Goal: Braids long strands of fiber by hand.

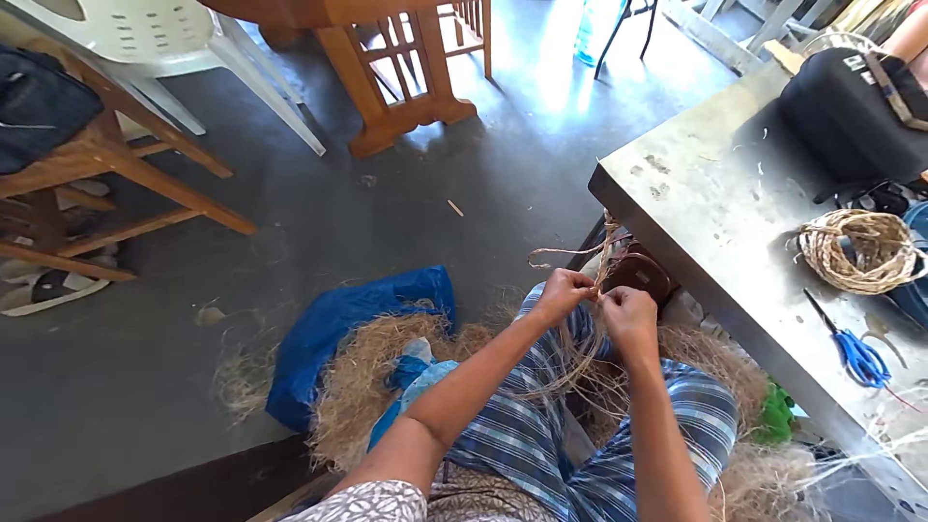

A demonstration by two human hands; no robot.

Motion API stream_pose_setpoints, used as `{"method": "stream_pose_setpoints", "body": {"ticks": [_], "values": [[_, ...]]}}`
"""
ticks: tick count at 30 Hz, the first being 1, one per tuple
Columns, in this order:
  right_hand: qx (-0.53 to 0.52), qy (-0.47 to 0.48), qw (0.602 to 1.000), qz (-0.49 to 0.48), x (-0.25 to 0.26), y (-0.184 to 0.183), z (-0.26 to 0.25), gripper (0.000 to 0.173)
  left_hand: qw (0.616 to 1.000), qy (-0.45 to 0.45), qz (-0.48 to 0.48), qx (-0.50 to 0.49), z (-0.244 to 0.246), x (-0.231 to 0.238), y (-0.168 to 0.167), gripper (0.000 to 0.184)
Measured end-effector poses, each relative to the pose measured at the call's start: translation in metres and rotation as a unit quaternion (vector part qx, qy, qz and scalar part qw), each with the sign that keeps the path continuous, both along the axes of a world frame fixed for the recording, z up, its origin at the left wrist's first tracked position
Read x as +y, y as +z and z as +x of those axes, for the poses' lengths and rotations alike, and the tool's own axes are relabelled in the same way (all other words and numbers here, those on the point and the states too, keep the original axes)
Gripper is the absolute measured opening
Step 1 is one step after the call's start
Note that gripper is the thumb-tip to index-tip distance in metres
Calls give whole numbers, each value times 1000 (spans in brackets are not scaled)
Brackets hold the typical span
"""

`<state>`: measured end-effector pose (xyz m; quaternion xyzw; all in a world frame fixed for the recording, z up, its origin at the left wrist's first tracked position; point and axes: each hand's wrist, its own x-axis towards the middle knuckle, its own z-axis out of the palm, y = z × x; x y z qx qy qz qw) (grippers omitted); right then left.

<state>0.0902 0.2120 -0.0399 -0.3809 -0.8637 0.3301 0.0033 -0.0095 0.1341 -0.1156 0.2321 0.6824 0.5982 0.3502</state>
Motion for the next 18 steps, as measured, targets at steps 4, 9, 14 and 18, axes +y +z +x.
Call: {"method": "stream_pose_setpoints", "body": {"ticks": [4,9,14,18], "values": [[62,-8,993,102,-39,-26,8,22,1000,4,7,-14,6,-3,8,14],[180,-8,949,259,-57,-69,1,14,998,-27,44,-28,0,-11,10,15],[44,70,981,174,-70,-44,6,19,999,-42,4,-9,-10,-15,12,13],[120,69,984,112,-56,4,32,24,996,-41,29,-76,-16,-18,10,13]]}}
